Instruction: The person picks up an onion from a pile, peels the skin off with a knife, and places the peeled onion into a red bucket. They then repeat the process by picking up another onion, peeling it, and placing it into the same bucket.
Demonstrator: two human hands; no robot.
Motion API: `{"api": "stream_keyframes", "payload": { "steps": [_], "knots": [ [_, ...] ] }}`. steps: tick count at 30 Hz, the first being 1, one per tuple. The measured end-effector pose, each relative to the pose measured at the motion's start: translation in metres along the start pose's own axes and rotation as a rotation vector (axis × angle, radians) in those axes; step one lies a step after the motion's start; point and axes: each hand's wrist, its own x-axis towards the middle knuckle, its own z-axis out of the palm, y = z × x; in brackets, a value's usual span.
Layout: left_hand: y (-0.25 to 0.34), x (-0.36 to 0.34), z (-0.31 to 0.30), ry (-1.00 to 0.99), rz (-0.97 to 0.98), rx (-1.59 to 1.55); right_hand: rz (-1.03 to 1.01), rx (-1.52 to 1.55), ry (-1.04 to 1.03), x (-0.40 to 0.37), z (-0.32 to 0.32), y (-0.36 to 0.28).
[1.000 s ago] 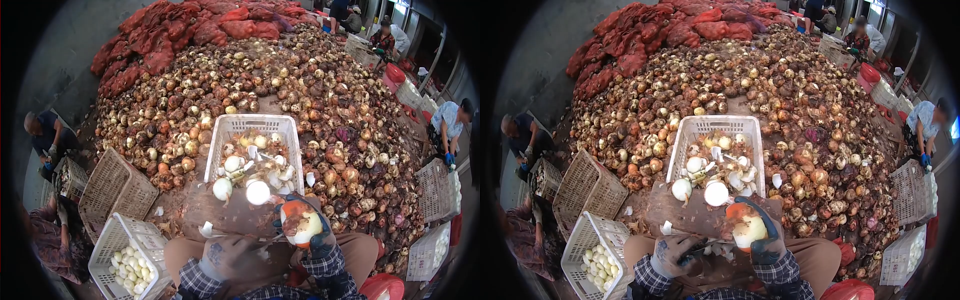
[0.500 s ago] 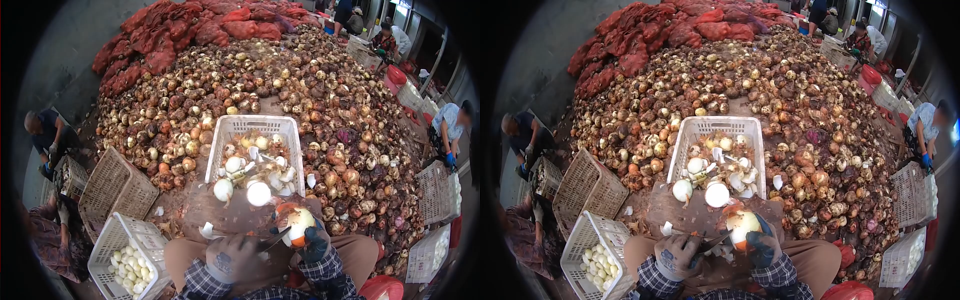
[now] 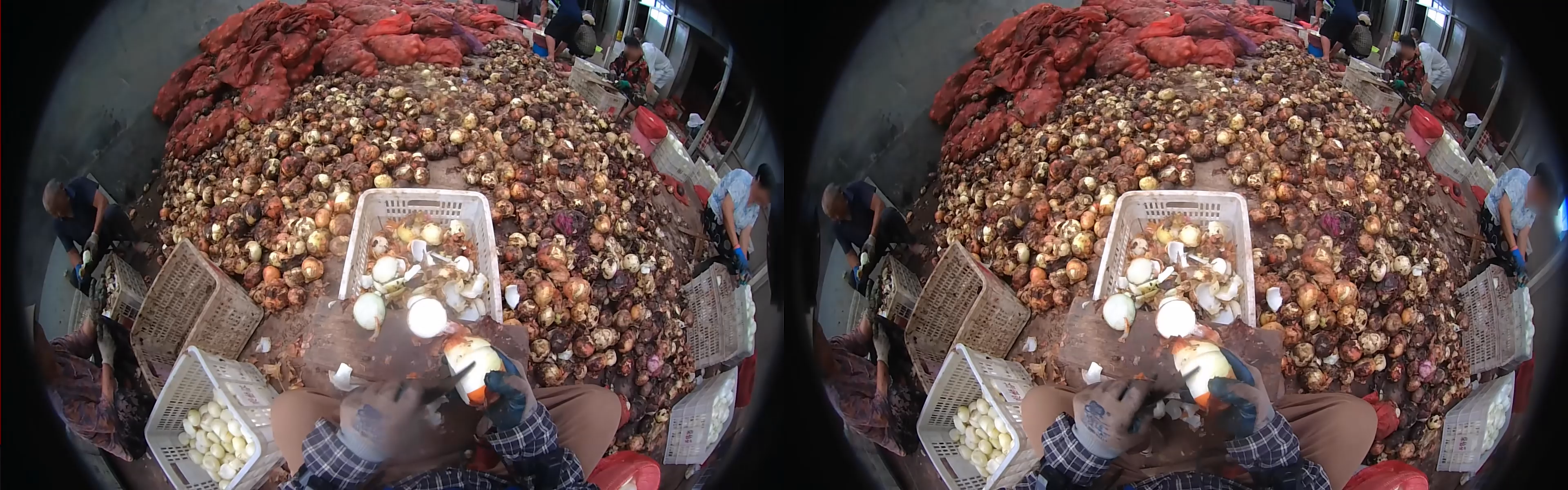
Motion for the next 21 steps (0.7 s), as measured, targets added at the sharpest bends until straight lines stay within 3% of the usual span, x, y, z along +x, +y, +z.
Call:
{"api": "stream_keyframes", "payload": {
  "steps": [5,11,12,13,16,17,19,20,21],
  "knots": [
    [-0.008,0.008,0.002,0.006,-0.085,-0.052,0.101,0.045,-0.138,0.0,0.003,-0.022],
    [-0.039,0.027,0.019,0.052,-0.036,-0.443,-0.111,-0.369,-0.07,0.004,0.014,-0.034],
    [-0.048,0.032,0.031,0.064,-0.015,-0.549,-0.097,-0.329,-0.093,0.005,0.013,-0.034],
    [-0.052,0.037,0.034,-0.062,-0.07,-0.656,-0.084,-0.29,-0.115,0.007,0.008,-0.034],
    [-0.051,0.056,0.028,-0.558,-0.549,-1.079,0.008,-0.007,-0.215,0.015,-0.03,0.0],
    [-0.063,0.055,0.057,-0.484,-0.37,-0.86,0.042,0.093,-0.247,0.018,-0.037,0.006],
    [-0.064,0.047,0.063,-0.446,-0.387,-1.026,0.103,0.317,-0.362,0.024,-0.043,0.013],
    [-0.064,0.046,0.064,-0.428,-0.392,-1.108,0.108,0.36,-0.32,0.024,-0.046,0.015],
    [-0.062,0.041,0.06,-0.43,-0.454,-1.407,0.112,0.404,-0.274,0.022,-0.048,0.016]
  ]
}}
